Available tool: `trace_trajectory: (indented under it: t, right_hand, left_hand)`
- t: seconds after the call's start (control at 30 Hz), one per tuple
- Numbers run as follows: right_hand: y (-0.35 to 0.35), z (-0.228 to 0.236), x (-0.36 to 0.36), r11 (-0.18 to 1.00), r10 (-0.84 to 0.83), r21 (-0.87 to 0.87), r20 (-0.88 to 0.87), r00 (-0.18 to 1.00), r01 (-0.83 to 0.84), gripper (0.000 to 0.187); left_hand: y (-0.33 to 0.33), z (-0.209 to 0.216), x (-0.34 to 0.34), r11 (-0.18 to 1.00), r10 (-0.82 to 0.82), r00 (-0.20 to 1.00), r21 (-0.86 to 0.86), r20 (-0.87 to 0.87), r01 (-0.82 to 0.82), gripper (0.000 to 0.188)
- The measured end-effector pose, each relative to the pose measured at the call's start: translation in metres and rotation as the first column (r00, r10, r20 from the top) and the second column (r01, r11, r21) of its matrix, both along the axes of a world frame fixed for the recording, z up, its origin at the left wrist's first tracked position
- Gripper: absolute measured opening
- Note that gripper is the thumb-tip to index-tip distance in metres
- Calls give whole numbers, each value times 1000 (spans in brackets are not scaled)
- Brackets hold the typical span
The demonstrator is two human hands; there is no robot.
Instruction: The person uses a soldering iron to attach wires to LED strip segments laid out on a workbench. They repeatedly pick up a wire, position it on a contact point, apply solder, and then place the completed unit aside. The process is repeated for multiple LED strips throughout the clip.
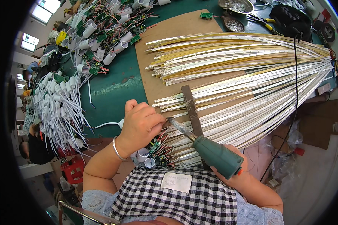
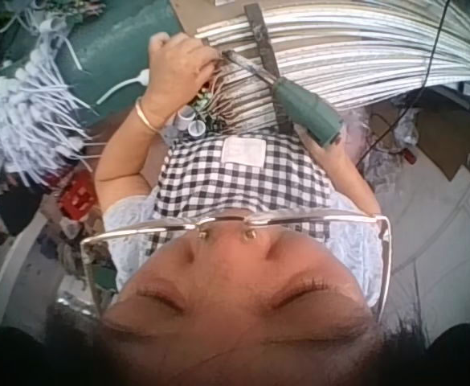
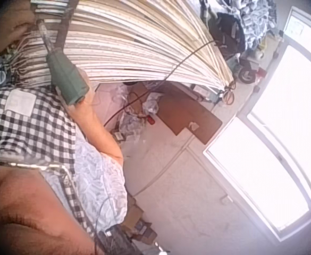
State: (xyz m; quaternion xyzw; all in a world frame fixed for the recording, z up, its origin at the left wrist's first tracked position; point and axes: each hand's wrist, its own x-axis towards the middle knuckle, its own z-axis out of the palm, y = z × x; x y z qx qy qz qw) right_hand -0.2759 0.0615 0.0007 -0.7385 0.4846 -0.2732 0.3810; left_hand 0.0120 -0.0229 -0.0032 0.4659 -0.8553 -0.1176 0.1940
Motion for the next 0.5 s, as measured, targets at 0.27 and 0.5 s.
trace_trajectory:
  t: [0.27,0.5]
  right_hand:
    - [18,-18,-9,931,-272,322,308,912,169,56]
    - [17,-18,-16,957,-176,277,324,929,85,36]
  left_hand:
    - [-1,1,0,1000,-6,1000,0,15,6,14]
    - [-1,2,-1,1000,-2,1000,1,23,2,12]
